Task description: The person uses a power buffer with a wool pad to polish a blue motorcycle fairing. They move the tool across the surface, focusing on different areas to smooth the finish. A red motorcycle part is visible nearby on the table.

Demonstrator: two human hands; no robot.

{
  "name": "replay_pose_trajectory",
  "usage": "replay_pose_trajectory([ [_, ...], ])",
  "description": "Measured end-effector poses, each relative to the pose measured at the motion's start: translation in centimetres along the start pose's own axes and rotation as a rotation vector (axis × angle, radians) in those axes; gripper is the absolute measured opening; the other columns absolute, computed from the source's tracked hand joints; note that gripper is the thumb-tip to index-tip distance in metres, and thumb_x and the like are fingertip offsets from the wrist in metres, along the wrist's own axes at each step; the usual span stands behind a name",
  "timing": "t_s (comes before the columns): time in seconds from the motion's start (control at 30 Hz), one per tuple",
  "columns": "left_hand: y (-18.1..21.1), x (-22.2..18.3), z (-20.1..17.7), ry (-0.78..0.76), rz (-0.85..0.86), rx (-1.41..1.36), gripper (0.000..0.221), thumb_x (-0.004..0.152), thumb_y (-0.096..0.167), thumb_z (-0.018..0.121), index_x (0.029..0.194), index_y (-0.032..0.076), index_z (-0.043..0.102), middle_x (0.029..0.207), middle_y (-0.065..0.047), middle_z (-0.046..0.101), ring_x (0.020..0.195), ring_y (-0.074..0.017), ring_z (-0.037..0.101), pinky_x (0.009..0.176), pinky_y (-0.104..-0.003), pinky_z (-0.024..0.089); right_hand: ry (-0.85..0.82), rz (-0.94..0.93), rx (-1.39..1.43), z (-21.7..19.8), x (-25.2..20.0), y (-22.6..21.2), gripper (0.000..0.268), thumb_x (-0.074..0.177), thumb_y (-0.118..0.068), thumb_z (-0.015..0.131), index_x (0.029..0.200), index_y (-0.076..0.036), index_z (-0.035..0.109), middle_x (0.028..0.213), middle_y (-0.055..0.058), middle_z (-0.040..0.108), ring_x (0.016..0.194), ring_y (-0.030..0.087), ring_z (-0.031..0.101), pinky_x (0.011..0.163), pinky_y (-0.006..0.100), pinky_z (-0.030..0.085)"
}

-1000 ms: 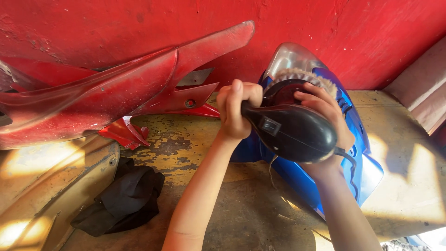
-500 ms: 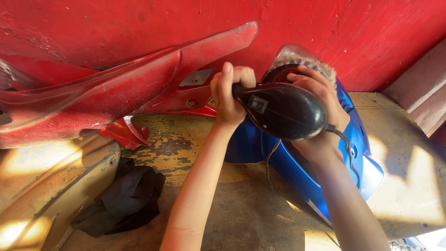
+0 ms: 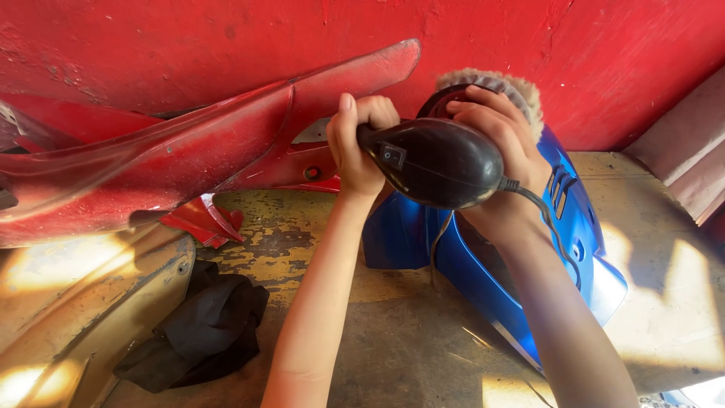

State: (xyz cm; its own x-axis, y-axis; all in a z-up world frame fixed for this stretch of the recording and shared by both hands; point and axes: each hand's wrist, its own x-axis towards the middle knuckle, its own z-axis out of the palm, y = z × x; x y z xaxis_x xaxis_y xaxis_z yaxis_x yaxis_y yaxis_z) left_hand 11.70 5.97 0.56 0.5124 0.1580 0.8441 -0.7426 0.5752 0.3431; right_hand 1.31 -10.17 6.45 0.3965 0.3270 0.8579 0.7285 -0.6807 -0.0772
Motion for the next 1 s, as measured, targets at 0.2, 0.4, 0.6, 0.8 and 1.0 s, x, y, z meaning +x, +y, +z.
replay_pose_trajectory([
  [0.2,1.6,-1.6,0.2,-0.07,-0.046,-0.002,0.067,0.114,0.043,0.026,0.062,0.002,0.038,0.059,-0.008,0.044,0.054,-0.019,0.043,0.06,-0.036,0.037,-0.079,0.07,0.035,-1.7,-0.1,-2.3,0.051,0.083,-0.01,0.089,0.126,-0.006,0.061,0.131,0.012,0.068,0.135,0.029,0.063,0.115,0.041,0.053],
  [0.4,0.6,-2.0,-0.4,0.023,-0.03,-0.023,0.066,0.115,0.044,0.027,0.064,0.003,0.037,0.058,-0.007,0.043,0.054,-0.0191,0.043,0.06,-0.035,0.036,-0.048,0.044,0.029,0.2,-0.7,-1.1,0.052,0.084,-0.01,0.089,0.128,-0.007,0.061,0.131,0.01,0.069,0.134,0.028,0.063,0.116,0.039,0.051],
  [0.6,1.4,-3.3,-1.6,0.12,-0.011,0.006,0.063,0.113,0.042,0.03,0.063,0.004,0.038,0.059,-0.008,0.043,0.056,-0.0197,0.043,0.063,-0.038,0.038,-0.113,0.052,0.084,0.0,0.1,-2.5,0.057,0.076,-0.013,0.091,0.126,-0.008,0.064,0.131,0.01,0.07,0.134,0.03,0.064,0.113,0.041,0.053],
  [0.8,1.5,-4.1,-1.3,0.148,-0.09,0.025,0.063,0.112,0.042,0.032,0.064,0.002,0.039,0.06,-0.007,0.043,0.057,-0.0195,0.042,0.063,-0.037,0.037,-0.172,0.126,0.131,-0.2,-0.2,-2.0,0.071,0.066,-0.023,0.096,0.127,-0.007,0.064,0.135,0.013,0.067,0.133,0.031,0.063,0.112,0.042,0.052],
  [1.0,1.0,-4.6,-1.8,0.187,-0.034,-0.083,0.062,0.115,0.04,0.033,0.063,0.006,0.031,0.057,-0.003,0.035,0.053,-0.0158,0.036,0.059,-0.033,0.033,-0.14,0.082,0.161,0.3,0.2,-2.5,0.077,0.061,-0.031,0.1,0.124,-0.007,0.063,0.132,0.012,0.067,0.133,0.032,0.061,0.115,0.046,0.049],
])
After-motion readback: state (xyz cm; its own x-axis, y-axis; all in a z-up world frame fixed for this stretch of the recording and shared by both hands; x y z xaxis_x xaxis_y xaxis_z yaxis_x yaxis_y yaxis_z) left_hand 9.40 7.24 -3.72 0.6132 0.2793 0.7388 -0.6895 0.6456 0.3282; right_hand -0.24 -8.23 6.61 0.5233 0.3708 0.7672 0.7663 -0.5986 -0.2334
